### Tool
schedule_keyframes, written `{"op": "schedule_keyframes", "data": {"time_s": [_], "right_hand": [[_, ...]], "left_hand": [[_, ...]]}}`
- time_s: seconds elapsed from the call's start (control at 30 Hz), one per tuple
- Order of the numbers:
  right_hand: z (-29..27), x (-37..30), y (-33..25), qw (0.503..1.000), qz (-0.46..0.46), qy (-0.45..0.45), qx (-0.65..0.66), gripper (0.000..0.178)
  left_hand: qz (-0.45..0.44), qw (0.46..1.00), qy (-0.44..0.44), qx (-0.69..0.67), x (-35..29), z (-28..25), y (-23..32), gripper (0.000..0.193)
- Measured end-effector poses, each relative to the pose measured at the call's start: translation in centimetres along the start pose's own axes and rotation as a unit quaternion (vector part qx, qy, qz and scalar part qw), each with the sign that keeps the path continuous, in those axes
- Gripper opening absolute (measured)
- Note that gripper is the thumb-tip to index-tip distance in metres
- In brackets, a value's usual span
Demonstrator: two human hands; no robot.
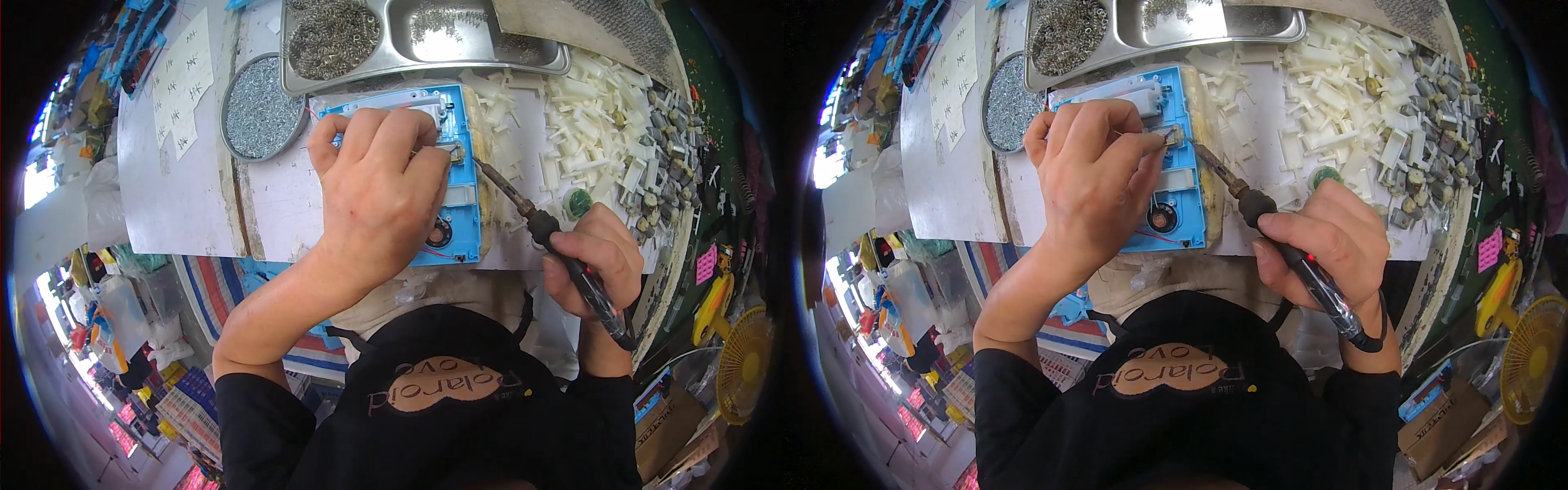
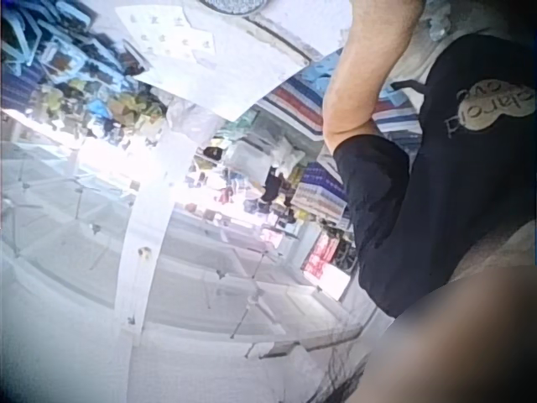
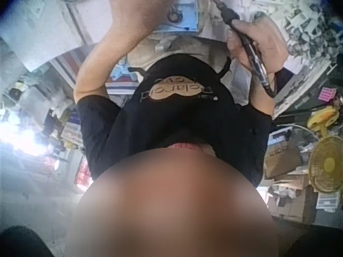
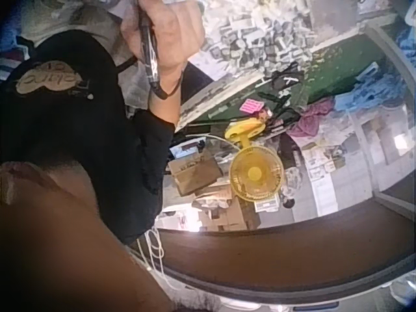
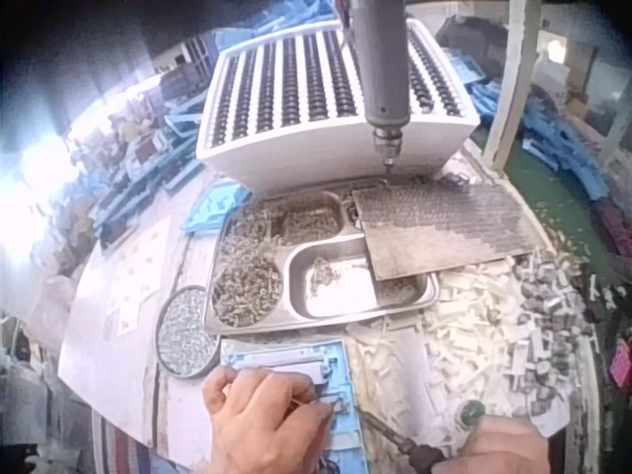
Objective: Soldering components onto a circuit board and assembling a blue plastic device casing using an electric screwdriver.
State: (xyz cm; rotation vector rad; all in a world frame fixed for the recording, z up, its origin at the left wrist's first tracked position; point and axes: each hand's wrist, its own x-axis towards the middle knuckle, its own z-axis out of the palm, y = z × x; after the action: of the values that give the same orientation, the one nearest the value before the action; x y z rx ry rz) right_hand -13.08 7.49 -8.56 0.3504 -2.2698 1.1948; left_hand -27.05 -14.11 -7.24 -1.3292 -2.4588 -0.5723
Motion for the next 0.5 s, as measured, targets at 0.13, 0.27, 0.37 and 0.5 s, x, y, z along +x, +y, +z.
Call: {"op": "schedule_keyframes", "data": {"time_s": [0.13,0.27,0.37,0.5], "right_hand": [[-0.1,0.1,-0.1,1.0,0.004,-0.002,0.0,0.03],[-0.8,0.2,-0.4,1.0,0.011,-0.01,-0.006,0.027],[-0.9,-0.1,-0.3,1.0,0.013,0.015,0.004,0.025],[-1.0,0.2,-0.2,1.0,0.017,0.002,-0.001,0.025]], "left_hand": [[-0.004,1.0,0.007,-0.015,0.1,-0.3,-0.1,0.023],[-0.025,1.0,-0.009,-0.014,-0.3,-2.4,-2.1,0.038],[-0.063,0.997,-0.032,0.021,-2.2,-3.5,-5.4,0.049],[-0.145,0.984,-0.101,-0.012,-4.7,-4.2,-5.7,0.034]]}}
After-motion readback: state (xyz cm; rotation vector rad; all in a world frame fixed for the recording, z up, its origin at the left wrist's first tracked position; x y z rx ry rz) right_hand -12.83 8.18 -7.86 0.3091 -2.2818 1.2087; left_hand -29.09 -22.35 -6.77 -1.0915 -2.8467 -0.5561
